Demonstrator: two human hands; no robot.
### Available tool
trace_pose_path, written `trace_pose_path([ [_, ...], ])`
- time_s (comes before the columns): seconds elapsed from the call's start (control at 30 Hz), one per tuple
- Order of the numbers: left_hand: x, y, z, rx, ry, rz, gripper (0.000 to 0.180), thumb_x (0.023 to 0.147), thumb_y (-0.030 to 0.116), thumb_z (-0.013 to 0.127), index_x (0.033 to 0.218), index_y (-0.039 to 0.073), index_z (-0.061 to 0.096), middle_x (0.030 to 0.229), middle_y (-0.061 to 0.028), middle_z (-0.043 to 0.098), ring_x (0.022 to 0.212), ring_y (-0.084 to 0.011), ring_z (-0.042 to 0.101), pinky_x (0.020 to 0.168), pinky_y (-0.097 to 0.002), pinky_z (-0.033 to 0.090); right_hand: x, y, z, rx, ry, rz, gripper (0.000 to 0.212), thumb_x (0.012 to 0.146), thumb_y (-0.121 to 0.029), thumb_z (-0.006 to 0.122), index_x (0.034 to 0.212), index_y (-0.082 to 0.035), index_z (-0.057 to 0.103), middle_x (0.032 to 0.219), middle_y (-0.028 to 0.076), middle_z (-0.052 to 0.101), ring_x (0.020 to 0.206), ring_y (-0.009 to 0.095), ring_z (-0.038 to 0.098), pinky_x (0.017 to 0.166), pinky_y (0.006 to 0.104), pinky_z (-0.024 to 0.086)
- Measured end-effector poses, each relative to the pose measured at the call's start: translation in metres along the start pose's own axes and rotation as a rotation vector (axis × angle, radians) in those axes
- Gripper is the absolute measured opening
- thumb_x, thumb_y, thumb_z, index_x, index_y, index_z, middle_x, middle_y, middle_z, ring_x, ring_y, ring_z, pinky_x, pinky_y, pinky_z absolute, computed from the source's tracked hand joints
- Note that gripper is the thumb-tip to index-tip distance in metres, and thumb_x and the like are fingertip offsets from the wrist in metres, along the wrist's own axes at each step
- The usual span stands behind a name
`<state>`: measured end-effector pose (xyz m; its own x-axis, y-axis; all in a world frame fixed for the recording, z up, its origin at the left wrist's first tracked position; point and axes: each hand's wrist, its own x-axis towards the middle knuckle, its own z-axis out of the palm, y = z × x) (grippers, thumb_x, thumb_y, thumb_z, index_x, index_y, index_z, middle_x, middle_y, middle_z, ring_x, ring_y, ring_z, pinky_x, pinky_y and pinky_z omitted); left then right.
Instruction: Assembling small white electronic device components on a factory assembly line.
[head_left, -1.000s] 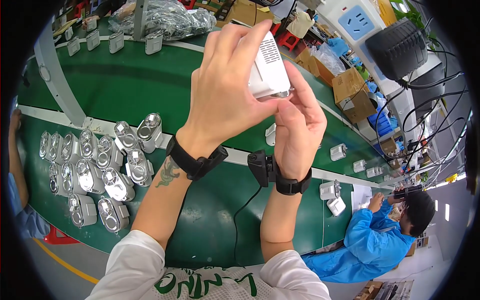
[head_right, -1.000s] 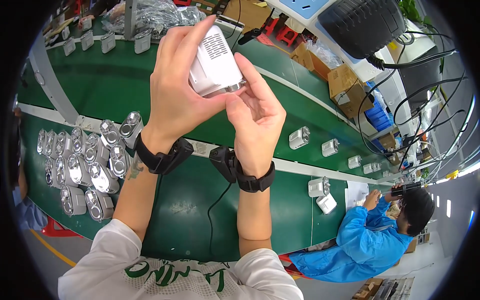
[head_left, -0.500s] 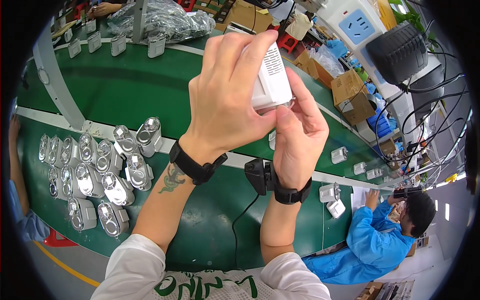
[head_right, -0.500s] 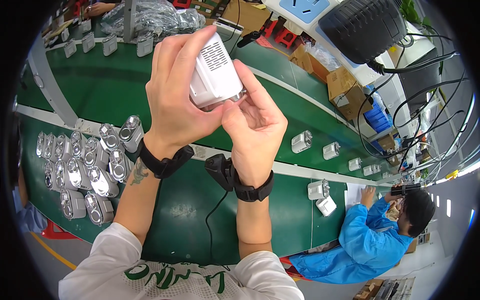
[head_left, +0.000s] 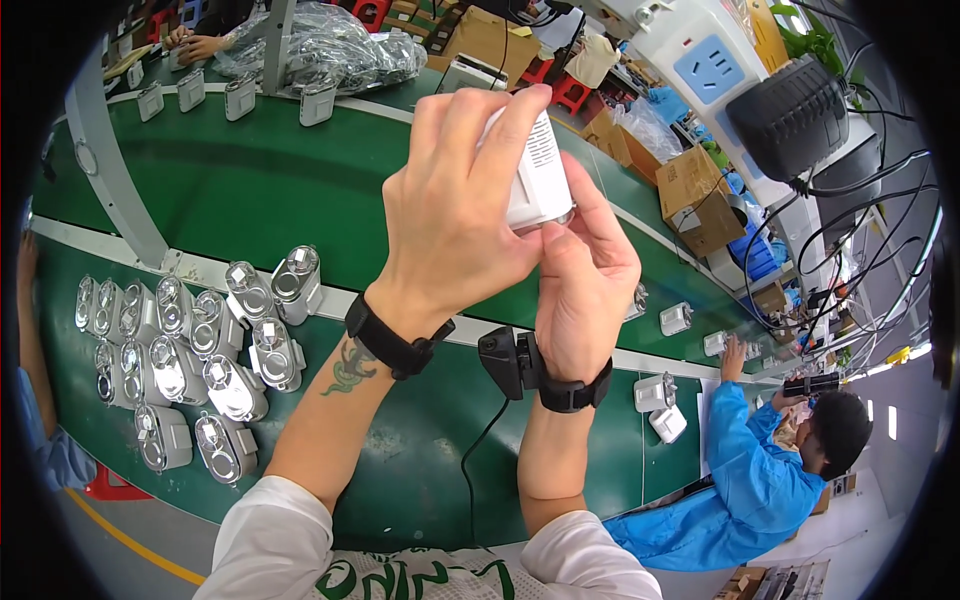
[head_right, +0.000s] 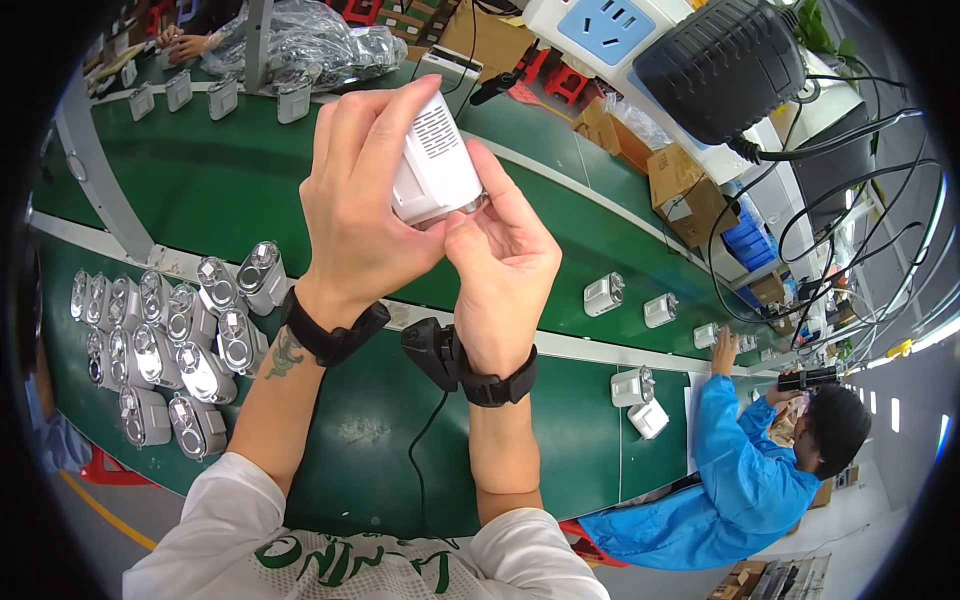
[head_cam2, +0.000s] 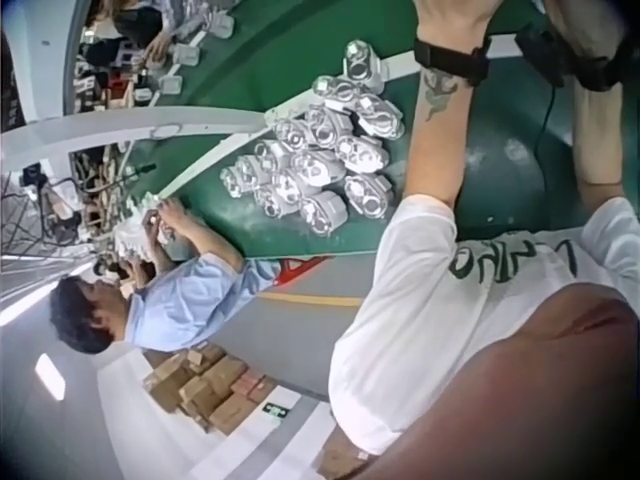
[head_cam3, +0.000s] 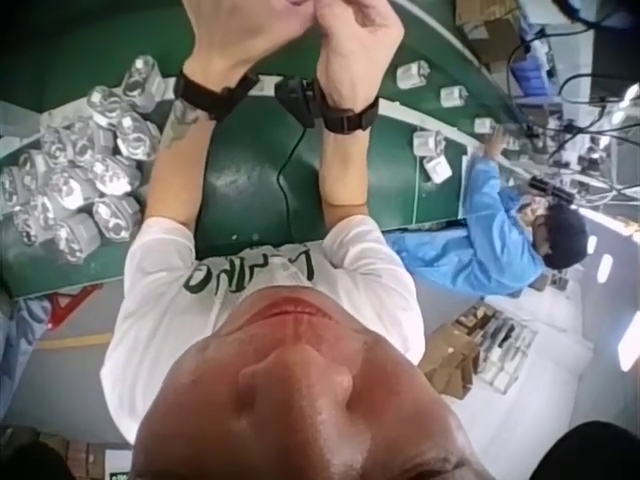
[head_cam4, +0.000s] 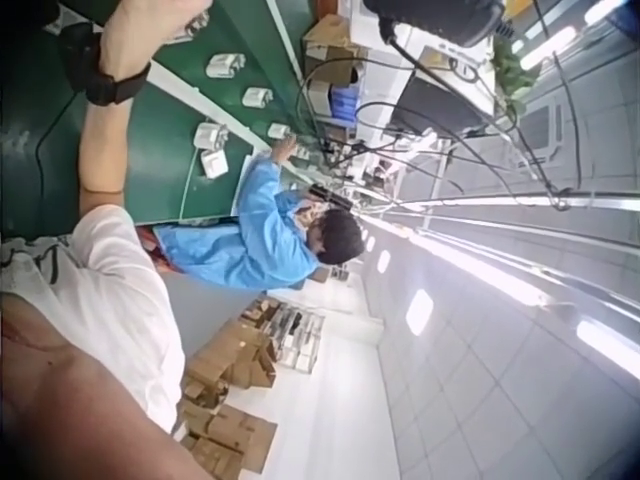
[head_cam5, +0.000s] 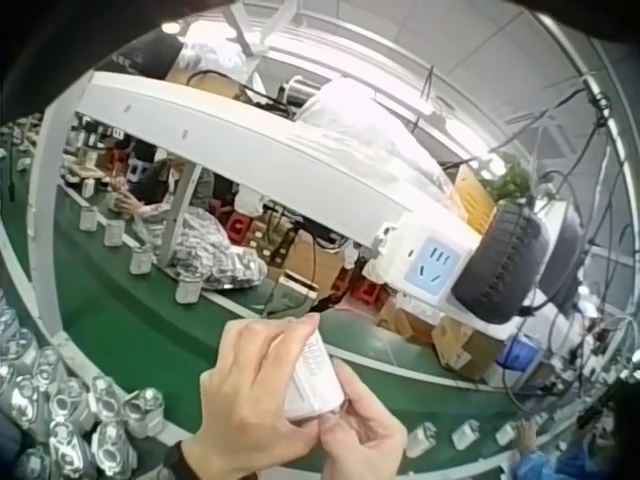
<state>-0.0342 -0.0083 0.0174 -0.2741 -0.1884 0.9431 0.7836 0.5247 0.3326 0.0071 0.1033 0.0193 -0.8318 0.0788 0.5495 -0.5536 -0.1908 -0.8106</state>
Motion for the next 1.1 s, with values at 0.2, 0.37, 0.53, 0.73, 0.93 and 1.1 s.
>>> trace_pose_path([
  [0.2, 0.002, 0.005, -0.007, -0.010, -0.079, -0.094, 0.079, 0.050, 0.013, 0.077, 0.127, 0.009, 0.056, 0.109, -0.0079, 0.057, 0.098, -0.0293, 0.055, 0.075, -0.0375, 0.052, -0.002, -0.008, 0.001, 0.016, -0.022, 0.028, 0.050, 0.086, 0.006, 0.049, 0.135, 0.009, 0.046, 0.125, 0.015, 0.059, 0.108, 0.018, 0.059, 0.094, 0.0307, 0.047],
  [0.37, 0.007, 0.007, -0.011, 0.015, -0.140, -0.100, 0.081, 0.053, 0.018, 0.076, 0.131, 0.010, 0.053, 0.112, -0.0087, 0.056, 0.101, -0.0299, 0.054, 0.075, -0.0379, 0.052, -0.002, -0.005, 0.006, 0.016, -0.003, 0.011, 0.050, 0.086, 0.005, 0.049, 0.136, 0.009, 0.045, 0.124, 0.015, 0.059, 0.107, 0.017, 0.059, 0.095, 0.0300, 0.047],
  [0.53, 0.005, 0.005, -0.008, 0.030, -0.138, -0.091, 0.083, 0.055, 0.020, 0.076, 0.133, 0.011, 0.051, 0.116, -0.0090, 0.055, 0.103, -0.0304, 0.053, 0.075, -0.0376, 0.052, -0.004, -0.002, 0.005, -0.010, 0.001, -0.024, 0.050, 0.086, 0.005, 0.049, 0.136, 0.010, 0.045, 0.123, 0.015, 0.060, 0.106, 0.016, 0.059, 0.095, 0.0291, 0.046],
  [0.73, 0.003, -0.004, -0.008, 0.015, -0.085, 0.011, 0.079, 0.053, 0.017, 0.074, 0.129, 0.009, 0.052, 0.113, -0.0075, 0.055, 0.101, -0.0307, 0.053, 0.069, -0.0376, 0.054, -0.007, -0.003, 0.009, -0.043, 0.011, -0.011, 0.050, 0.086, 0.005, 0.050, 0.136, 0.010, 0.045, 0.121, 0.015, 0.060, 0.104, 0.015, 0.059, 0.093, 0.0278, 0.046],
  [0.93, -0.002, -0.006, -0.006, 0.018, -0.062, 0.025, 0.076, 0.051, 0.015, 0.071, 0.125, 0.009, 0.055, 0.110, -0.0063, 0.055, 0.099, -0.0300, 0.053, 0.065, -0.0374, 0.054, -0.009, 0.001, 0.012, 0.027, 0.050, 0.008, 0.049, 0.086, 0.006, 0.050, 0.135, 0.011, 0.045, 0.118, 0.013, 0.061, 0.103, 0.015, 0.059, 0.090, 0.0266, 0.047],
  [1.1, -0.009, -0.011, 0.012, 0.093, -0.084, 0.016, 0.073, 0.055, 0.017, 0.074, 0.124, 0.008, 0.056, 0.109, -0.0077, 0.056, 0.099, -0.0301, 0.055, 0.063, -0.0364, 0.054, 0.005, 0.016, -0.015, 0.064, 0.069, 0.027, 0.048, 0.085, 0.008, 0.057, 0.133, 0.009, 0.050, 0.113, 0.012, 0.062, 0.099, 0.010, 0.057, 0.088, 0.0243, 0.047],
])
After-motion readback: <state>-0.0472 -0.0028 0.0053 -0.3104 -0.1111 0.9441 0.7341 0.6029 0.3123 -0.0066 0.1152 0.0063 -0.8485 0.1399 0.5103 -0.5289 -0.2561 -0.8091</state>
